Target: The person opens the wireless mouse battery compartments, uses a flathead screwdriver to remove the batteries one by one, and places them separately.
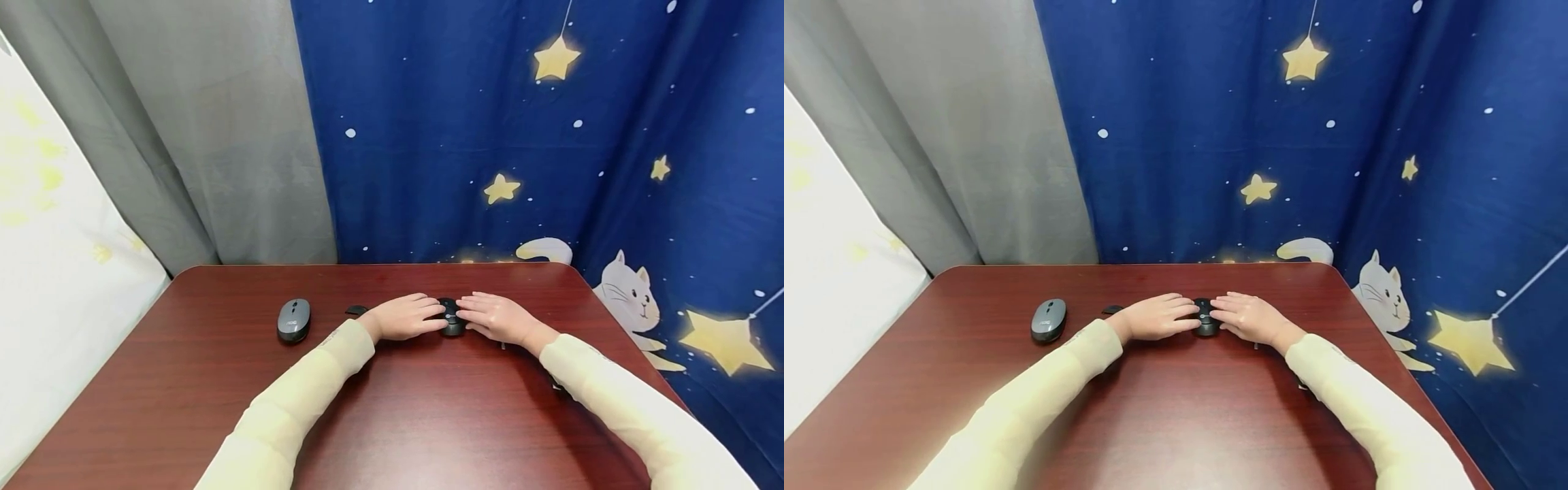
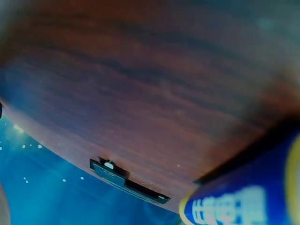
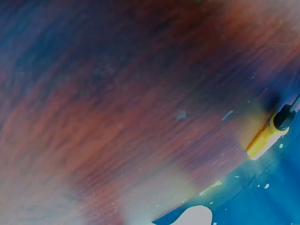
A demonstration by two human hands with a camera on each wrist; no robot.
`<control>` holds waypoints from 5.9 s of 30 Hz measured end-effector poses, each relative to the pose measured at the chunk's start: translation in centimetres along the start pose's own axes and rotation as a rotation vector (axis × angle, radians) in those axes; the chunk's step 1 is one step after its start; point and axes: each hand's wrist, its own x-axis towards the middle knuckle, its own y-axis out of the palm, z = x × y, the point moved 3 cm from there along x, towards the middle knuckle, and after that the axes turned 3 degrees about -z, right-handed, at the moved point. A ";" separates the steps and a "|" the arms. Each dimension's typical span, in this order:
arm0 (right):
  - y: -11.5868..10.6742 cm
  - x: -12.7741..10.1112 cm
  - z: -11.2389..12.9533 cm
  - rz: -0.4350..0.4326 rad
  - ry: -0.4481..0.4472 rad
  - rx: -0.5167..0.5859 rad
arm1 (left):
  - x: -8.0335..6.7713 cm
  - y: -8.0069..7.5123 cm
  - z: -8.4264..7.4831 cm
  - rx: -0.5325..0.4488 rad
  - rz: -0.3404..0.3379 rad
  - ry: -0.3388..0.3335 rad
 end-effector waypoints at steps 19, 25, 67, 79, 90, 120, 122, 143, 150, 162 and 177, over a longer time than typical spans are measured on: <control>0.9 0.2 0.0 0.195 -0.034 -0.026 | -0.3 0.7 0.8 -0.033 0.142 0.011; 0.8 0.2 0.2 0.245 -0.048 -0.060 | -0.1 1.1 0.8 -0.079 0.152 -0.001; 1.0 -0.7 0.3 0.245 -0.111 -0.112 | 1.5 1.8 0.7 0.161 -0.004 0.114; 1.2 -0.6 0.3 0.166 -0.159 -0.067 | 1.5 1.8 0.5 0.183 -0.062 0.107; 1.0 -0.2 0.4 0.156 -0.146 -0.076 | 1.6 1.4 0.6 0.165 -0.056 0.106; -0.4 2.4 0.4 0.025 -0.088 -0.055 | 0.1 -2.1 1.9 0.143 -0.144 0.080; -0.7 2.8 0.6 0.004 -0.081 -0.056 | -0.2 -2.6 1.9 0.111 -0.171 0.069; -2.2 6.0 3.6 -0.202 0.134 0.079 | -2.6 -6.7 0.8 -0.363 -0.325 -0.208; -2.5 7.3 4.4 -0.188 0.312 0.198 | -3.2 -7.6 0.3 -0.411 -0.402 -0.278; -2.3 8.5 5.9 -0.310 0.582 0.452 | -4.0 -8.3 -1.0 -0.612 -0.447 -0.528; -3.8 11.5 8.3 -0.381 0.886 0.758 | -4.9 -8.9 -3.1 -0.937 -0.534 -0.888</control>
